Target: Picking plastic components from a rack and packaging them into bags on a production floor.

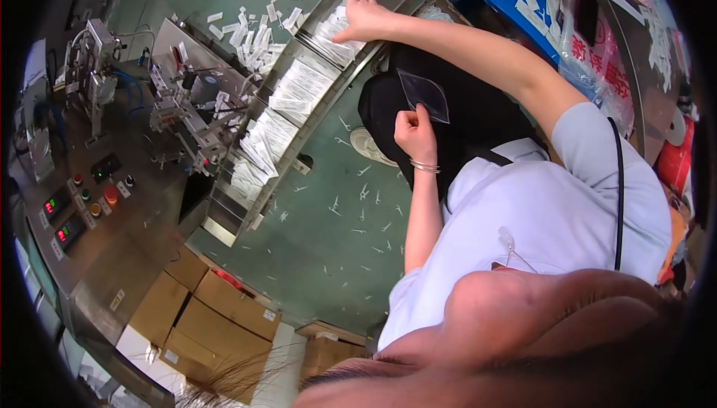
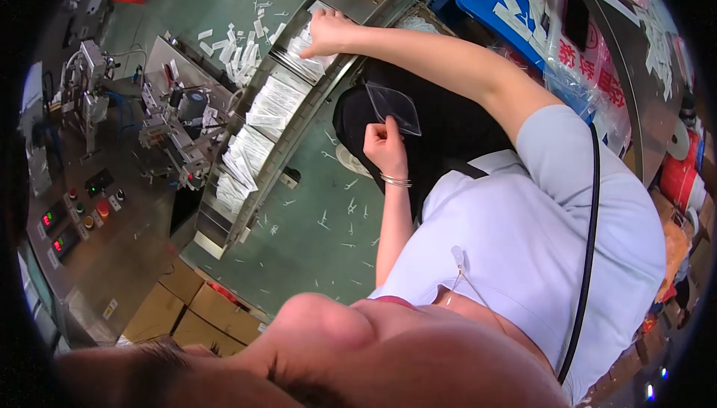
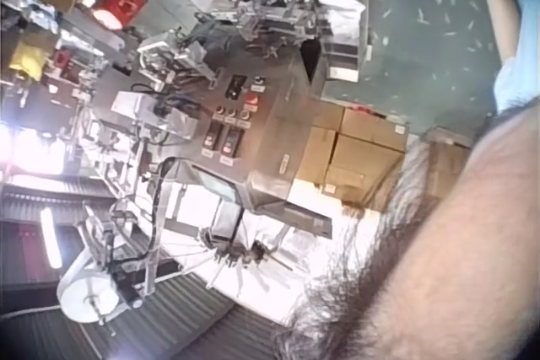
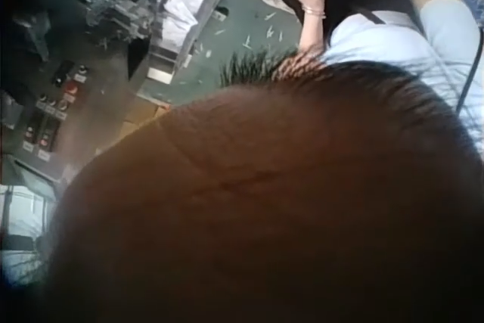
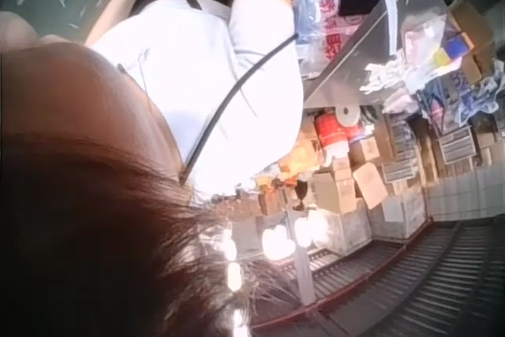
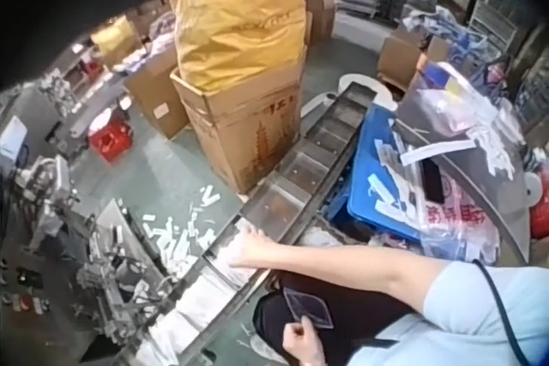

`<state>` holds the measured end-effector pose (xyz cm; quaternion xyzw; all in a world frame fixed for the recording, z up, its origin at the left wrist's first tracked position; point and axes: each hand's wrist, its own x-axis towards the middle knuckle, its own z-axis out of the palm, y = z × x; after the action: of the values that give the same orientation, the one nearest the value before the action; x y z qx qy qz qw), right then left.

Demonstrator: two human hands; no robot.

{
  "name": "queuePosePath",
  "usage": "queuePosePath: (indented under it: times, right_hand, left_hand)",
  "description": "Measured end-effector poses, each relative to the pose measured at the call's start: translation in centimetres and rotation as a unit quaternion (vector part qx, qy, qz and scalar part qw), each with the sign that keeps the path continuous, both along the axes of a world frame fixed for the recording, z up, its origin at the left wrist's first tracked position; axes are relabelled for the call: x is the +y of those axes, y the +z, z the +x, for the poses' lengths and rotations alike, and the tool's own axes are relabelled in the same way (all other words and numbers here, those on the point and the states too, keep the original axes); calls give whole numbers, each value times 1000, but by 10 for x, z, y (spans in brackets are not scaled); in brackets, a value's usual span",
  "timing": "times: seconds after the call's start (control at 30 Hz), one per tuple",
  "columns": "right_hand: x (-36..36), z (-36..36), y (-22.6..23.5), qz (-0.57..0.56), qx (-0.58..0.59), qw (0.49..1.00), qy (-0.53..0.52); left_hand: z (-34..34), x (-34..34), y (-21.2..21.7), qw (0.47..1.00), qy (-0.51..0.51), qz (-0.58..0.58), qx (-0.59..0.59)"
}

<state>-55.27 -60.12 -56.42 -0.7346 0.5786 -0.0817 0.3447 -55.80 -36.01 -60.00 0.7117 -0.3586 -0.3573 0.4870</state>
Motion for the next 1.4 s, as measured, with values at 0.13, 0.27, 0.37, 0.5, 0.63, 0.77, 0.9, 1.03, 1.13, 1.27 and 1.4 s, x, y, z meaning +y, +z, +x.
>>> queuePosePath:
  times: [0.13, 0.27, 0.37, 0.5, 0.63, 0.77, 0.9, 1.03, 1.13, 1.27, 1.4]
  right_hand:
    - [-2, 40, -18, 103, 166, 974, -117]
    - [-19, 26, -23, 127, 156, 956, -214]
    - [-11, 39, -20, 111, 98, 976, -162]
    - [-8, 43, -22, 109, 38, 974, -196]
    - [-13, 45, -27, 164, -58, 977, -126]
    - [-45, -19, -50, 63, -184, 979, -59]
    - [-34, -16, -33, 40, -252, 961, -104]
    - [-28, -33, -13, 129, -464, 867, -126]
    - [-23, -39, -4, 136, -498, 844, -147]
    - [-12, -53, 3, 89, -575, 794, -177]
    - [3, -124, 32, 22, -584, 795, -166]
  left_hand:
    - [4, 1, -1, 1000, 5, -13, 3]
    - [3, -4, -5, 998, -26, -30, 55]
    - [7, 2, 1, 993, -13, -9, 119]
    - [14, -1, 19, 989, -29, 37, 138]
    - [31, -15, 34, 960, -77, 118, 241]
    - [60, -50, 42, 957, -134, 178, 187]
    - [96, -88, 54, 995, -6, 50, 83]
    - [105, -158, 62, 998, 44, 10, 52]
    - [106, -201, 61, 996, 37, 37, 73]
    - [48, -232, 74, 985, -41, 21, 168]
    - [-24, -224, 97, 964, -146, -52, 215]
